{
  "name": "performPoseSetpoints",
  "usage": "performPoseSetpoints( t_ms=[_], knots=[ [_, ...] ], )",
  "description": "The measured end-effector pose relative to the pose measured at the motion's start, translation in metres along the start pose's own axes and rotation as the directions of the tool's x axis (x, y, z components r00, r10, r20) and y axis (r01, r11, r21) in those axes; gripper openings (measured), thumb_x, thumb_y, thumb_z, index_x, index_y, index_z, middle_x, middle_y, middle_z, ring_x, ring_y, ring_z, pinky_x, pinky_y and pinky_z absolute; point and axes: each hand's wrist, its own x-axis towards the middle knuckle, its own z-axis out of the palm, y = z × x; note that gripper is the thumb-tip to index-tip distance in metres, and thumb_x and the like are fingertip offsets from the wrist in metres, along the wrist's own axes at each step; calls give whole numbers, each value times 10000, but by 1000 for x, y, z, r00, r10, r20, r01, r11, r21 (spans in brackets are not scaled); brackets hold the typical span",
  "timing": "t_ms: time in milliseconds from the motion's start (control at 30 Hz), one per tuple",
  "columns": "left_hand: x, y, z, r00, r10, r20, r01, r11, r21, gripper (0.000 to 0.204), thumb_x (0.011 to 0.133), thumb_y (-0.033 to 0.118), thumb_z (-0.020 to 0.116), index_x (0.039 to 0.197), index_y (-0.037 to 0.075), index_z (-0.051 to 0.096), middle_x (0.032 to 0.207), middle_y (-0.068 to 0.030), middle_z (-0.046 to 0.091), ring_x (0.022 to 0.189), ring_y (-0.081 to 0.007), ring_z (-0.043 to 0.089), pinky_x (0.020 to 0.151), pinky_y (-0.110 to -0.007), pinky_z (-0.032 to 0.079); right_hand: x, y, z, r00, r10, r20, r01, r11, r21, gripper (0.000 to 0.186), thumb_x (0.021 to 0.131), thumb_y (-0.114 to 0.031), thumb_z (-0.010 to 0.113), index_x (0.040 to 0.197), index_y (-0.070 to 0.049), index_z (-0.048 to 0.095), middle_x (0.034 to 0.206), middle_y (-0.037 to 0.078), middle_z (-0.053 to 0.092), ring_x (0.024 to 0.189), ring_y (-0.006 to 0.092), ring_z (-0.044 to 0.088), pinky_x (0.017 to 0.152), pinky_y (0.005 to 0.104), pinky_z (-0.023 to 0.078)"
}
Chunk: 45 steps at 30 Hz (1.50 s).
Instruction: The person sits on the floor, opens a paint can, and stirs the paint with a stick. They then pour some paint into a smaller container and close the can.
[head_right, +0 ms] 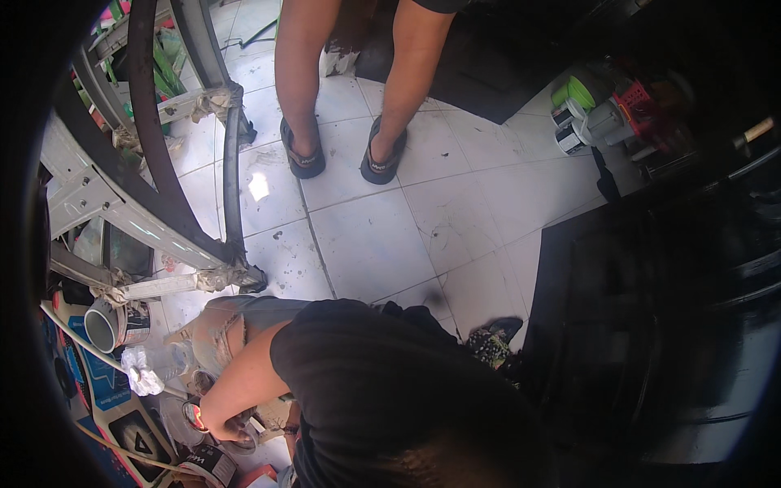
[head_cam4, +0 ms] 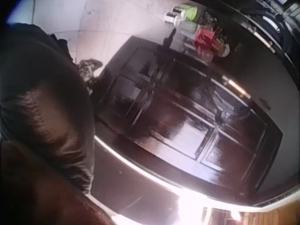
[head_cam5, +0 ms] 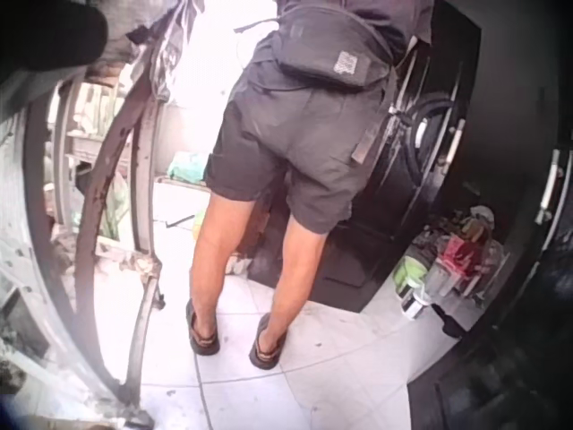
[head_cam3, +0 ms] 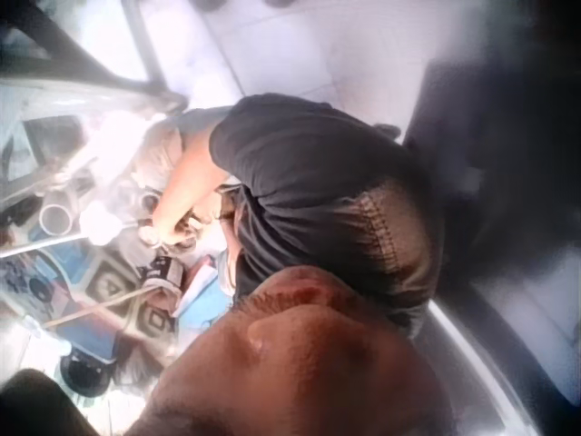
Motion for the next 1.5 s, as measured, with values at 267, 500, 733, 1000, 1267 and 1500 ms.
performPoseSetpoints(
  t_ms=[267,500,733,1000,1267,1500],
  knots=[
    [13,55,-18,949,-282,-140,279,959,-43,611,867,449,697,1285,16,593,1026,-262,700,974,-347,694,859,-398,537,-47,50,-5,981,149,-125,-151,989,-4,487,870,-404,704,1153,-8,691,1098,133,707,960,286,688,819,443,528],
    [-18,77,-4,894,-326,-308,361,930,65,638,883,508,653,1307,38,568,1067,-265,691,1004,-381,679,890,-423,534,-105,45,-13,946,138,-295,-119,990,81,477,878,-450,649,747,2,727,612,137,670,645,275,687,653,409,550],
    [-19,110,-11,718,-323,-617,176,941,-288,441,923,345,671,1238,46,600,970,-192,719,907,-298,705,821,-388,542,-128,48,-22,885,-83,-458,144,985,98,427,868,-442,683,857,-18,733,816,163,718,816,311,698,746,410,535],
    [66,144,-97,50,-33,-998,-30,999,-34,143,827,95,637,931,-3,640,844,-172,652,792,-355,643,745,-435,513,-172,69,-30,479,419,-771,16,874,486,395,856,-415,682,924,-28,725,858,178,727,866,341,705,793,426,544],
    [174,92,-158,304,-105,-947,319,948,-3,350,830,125,606,1157,2,585,1220,-224,538,1194,-387,495,1024,-491,401,-164,91,-41,-170,590,-790,362,783,507,298,869,-270,741,828,20,683,612,-1,581,545,80,474,529,271,382],
    [176,71,-167,493,-396,-775,529,843,-94,760,857,235,593,1510,2,282,1619,-283,30,1512,-423,54,1198,-555,144,-155,79,-51,-189,622,-760,537,713,450,291,882,-253,722,818,22,650,593,18,595,527,78,498,522,268,394]
  ],
)
